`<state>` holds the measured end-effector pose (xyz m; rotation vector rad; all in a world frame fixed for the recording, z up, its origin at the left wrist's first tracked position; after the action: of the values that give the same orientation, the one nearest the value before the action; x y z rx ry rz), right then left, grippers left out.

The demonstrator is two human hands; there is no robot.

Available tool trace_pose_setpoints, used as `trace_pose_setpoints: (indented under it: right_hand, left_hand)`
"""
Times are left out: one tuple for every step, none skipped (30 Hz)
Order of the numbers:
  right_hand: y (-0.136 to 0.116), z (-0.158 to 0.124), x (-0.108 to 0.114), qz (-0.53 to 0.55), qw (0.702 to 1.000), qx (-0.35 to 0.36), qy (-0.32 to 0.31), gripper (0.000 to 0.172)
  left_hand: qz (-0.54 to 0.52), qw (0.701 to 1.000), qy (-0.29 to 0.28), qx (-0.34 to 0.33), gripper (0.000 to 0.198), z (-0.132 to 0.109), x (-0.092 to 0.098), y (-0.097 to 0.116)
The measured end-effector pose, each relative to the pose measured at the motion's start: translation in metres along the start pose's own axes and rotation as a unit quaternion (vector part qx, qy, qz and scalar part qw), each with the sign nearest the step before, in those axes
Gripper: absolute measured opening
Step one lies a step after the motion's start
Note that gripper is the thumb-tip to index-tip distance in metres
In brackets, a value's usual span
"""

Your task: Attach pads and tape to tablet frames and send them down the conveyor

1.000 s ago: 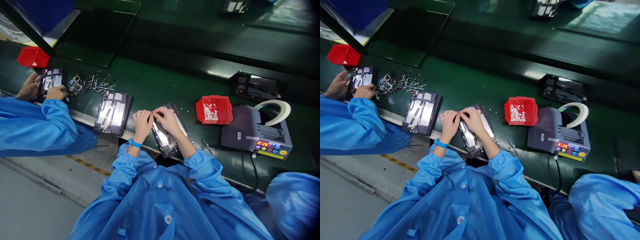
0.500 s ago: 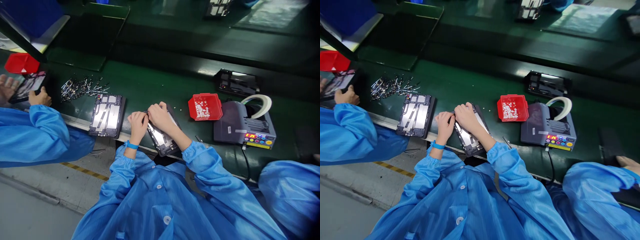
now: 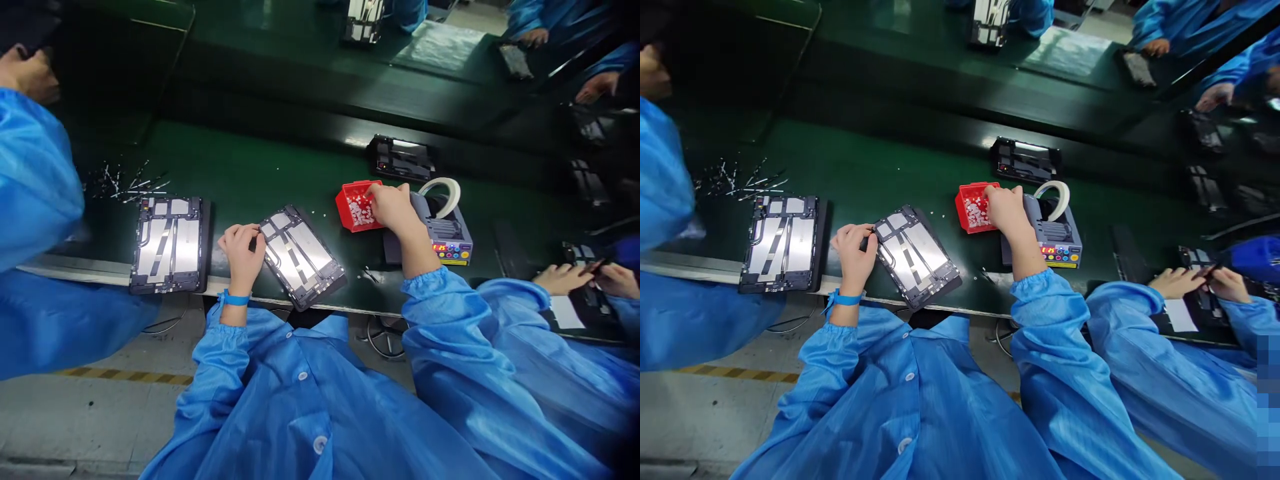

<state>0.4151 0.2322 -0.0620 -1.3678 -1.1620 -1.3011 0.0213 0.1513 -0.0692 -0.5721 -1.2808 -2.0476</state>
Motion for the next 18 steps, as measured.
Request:
trace_pose_setpoints:
  right_hand:
    - [-0.002, 0.000, -0.001, 0.003, 1.000, 0.002, 0.006, 0.046]
    - [-0.003, 0.000, -0.001, 0.005, 1.000, 0.001, 0.011, 0.046]
    - [-0.004, -0.001, 0.000, 0.007, 1.000, 0.001, 0.014, 0.045]
    - [-0.004, -0.003, 0.001, 0.008, 1.000, 0.002, 0.018, 0.044]
    - [-0.006, -0.005, 0.004, 0.010, 1.000, 0.004, 0.022, 0.042]
    - [-0.009, -0.009, 0.007, 0.015, 0.999, 0.007, 0.031, 0.040]
    - [-0.014, -0.014, 0.012, 0.024, 0.999, 0.009, 0.045, 0.038]
    - [-0.022, -0.021, 0.018, 0.040, 0.997, 0.013, 0.065, 0.037]
    - [-0.034, -0.029, 0.025, 0.062, 0.994, 0.020, 0.084, 0.037]
    - [-0.050, -0.038, 0.030, 0.091, 0.991, 0.036, 0.097, 0.038]
    - [-0.071, -0.047, 0.033, 0.124, 0.986, 0.062, 0.097, 0.038]
    - [-0.096, -0.057, 0.033, 0.159, 0.979, 0.100, 0.080, 0.037]
    - [-0.123, -0.068, 0.031, 0.193, 0.969, 0.145, 0.047, 0.035]
    - [-0.150, -0.077, 0.026, 0.222, 0.957, 0.188, 0.003, 0.033]
    - [-0.175, -0.085, 0.020, 0.246, 0.943, 0.221, -0.039, 0.031]
    - [-0.196, -0.091, 0.014, 0.264, 0.930, 0.244, -0.073, 0.029]
    - [-0.212, -0.094, 0.009, 0.276, 0.921, 0.257, -0.096, 0.027]
    - [-0.224, -0.095, 0.006, 0.283, 0.916, 0.264, -0.109, 0.025]
  left_hand:
    - [0.000, 1.000, -0.003, 0.001, 0.016, 0.000, 0.000, -0.001]
    - [-0.002, 1.000, -0.005, 0.002, 0.016, 0.000, 0.000, -0.003]
    - [-0.006, 1.000, -0.006, 0.002, 0.015, 0.000, 0.001, -0.004]
    - [-0.009, 1.000, -0.006, 0.001, 0.015, -0.001, 0.002, -0.005]
    - [-0.010, 1.000, -0.009, 0.000, 0.015, -0.002, 0.002, -0.005]
    - [-0.008, 1.000, -0.013, 0.000, 0.014, -0.003, 0.003, -0.006]
    - [-0.003, 1.000, -0.019, 0.001, 0.014, -0.004, 0.004, -0.005]
    - [0.003, 1.000, -0.028, 0.003, 0.015, -0.005, 0.005, -0.005]
    - [0.009, 0.999, -0.037, 0.005, 0.015, -0.006, 0.005, -0.004]
    - [0.014, 0.999, -0.046, 0.005, 0.015, -0.007, 0.005, -0.003]
    - [0.017, 0.998, -0.054, 0.003, 0.015, -0.008, 0.005, -0.002]
    - [0.019, 0.998, -0.060, 0.002, 0.015, -0.009, 0.005, -0.001]
    - [0.021, 0.998, -0.066, 0.000, 0.015, -0.010, 0.005, 0.000]
    - [0.022, 0.997, -0.071, -0.002, 0.015, -0.010, 0.005, 0.000]
    - [0.024, 0.997, -0.075, -0.003, 0.014, -0.011, 0.005, 0.001]
    - [0.025, 0.997, -0.079, -0.005, 0.014, -0.012, 0.005, 0.001]
    - [0.026, 0.996, -0.083, -0.007, 0.014, -0.013, 0.005, 0.001]
    - [0.027, 0.996, -0.086, -0.009, 0.015, -0.013, 0.006, 0.001]
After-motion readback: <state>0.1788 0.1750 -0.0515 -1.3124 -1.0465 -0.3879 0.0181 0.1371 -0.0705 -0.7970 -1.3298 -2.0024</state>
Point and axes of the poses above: each hand's wrist, its own z-axis towards the middle knuckle, its own x-axis out of the back of the hand, y = z × x, the point moved 7 cm from there along z, towards the middle knuckle, and after that the axes turned 9 degrees about -x, right-handed, at the moved point
